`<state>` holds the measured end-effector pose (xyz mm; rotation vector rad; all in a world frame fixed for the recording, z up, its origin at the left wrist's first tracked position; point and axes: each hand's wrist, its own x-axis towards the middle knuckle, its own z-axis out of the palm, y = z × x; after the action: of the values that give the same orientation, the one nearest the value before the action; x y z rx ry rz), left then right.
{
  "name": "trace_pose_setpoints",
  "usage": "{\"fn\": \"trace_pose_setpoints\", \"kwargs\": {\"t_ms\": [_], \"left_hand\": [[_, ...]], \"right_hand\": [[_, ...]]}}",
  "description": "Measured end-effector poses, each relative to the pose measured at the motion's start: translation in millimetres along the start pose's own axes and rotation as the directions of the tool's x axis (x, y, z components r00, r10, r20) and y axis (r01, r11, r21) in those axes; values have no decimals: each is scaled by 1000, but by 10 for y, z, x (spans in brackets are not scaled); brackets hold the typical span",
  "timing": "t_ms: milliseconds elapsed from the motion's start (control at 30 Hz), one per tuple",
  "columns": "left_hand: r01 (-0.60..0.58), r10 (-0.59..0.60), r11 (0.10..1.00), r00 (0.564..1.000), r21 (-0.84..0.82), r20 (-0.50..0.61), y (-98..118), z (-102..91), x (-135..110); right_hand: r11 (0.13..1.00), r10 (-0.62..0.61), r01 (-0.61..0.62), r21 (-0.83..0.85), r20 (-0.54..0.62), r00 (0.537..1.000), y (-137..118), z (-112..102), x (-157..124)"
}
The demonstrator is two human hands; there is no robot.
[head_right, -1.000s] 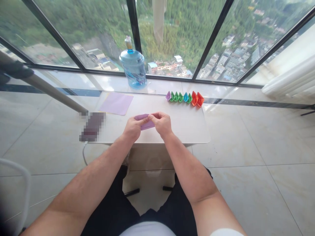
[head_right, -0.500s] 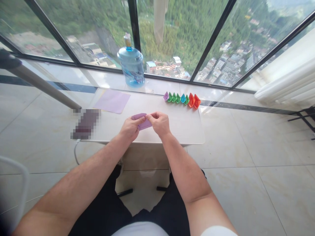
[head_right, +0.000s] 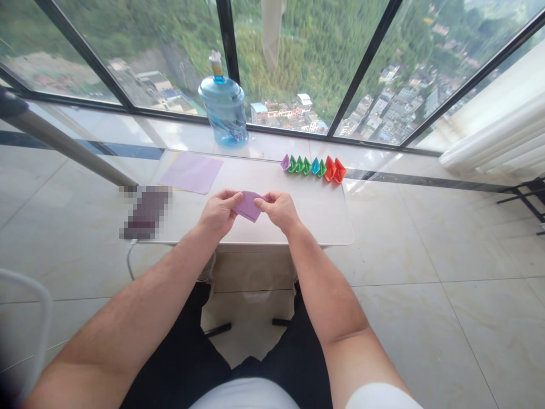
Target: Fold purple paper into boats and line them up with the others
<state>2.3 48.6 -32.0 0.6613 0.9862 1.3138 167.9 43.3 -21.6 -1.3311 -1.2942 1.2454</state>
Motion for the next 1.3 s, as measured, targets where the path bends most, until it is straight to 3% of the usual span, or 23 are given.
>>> {"fn": "trace_pose_setpoints", "kwargs": {"t_ms": [67, 167, 267, 333, 500, 633, 767, 967, 1300], "left_hand": [[42, -41, 998, 999, -36, 4, -9, -8, 2], [64, -68, 990, 997, 124, 29, 43, -26, -20], [-14, -36, 934, 990, 358, 133, 117, -27, -49], [-64, 3, 910, 989, 410, 148, 131, -14, -54], [-67, 84, 973, 994, 223, -65, 46, 37, -26], [-93, 117, 976, 987, 197, -114, 0, 71, -39], [-119, 135, 959, 990, 257, -47, 21, 60, -58], [-269, 244, 863, 963, 427, 114, 166, -42, -15], [-234, 157, 842, 968, 485, 196, 219, -35, -44]], "right_hand": [[999, -6, 5, -42, -26, 1000, 4, -25, 16], [991, -10, 13, -136, 22, 1000, -40, -92, 15], [971, 46, -14, -238, 130, 990, -98, -140, -14], [978, 58, -32, -205, 123, 991, -113, -134, -28], [993, 49, -45, 107, -34, 998, -72, -29, -2], [988, 60, -45, 150, -97, 993, -42, 39, 20], [993, -19, 37, 115, -158, 987, -31, 53, 22], [992, -86, 97, 82, -130, 988, -40, -45, 17], [986, -122, 128, 110, -61, 991, -65, -113, 14]]}}
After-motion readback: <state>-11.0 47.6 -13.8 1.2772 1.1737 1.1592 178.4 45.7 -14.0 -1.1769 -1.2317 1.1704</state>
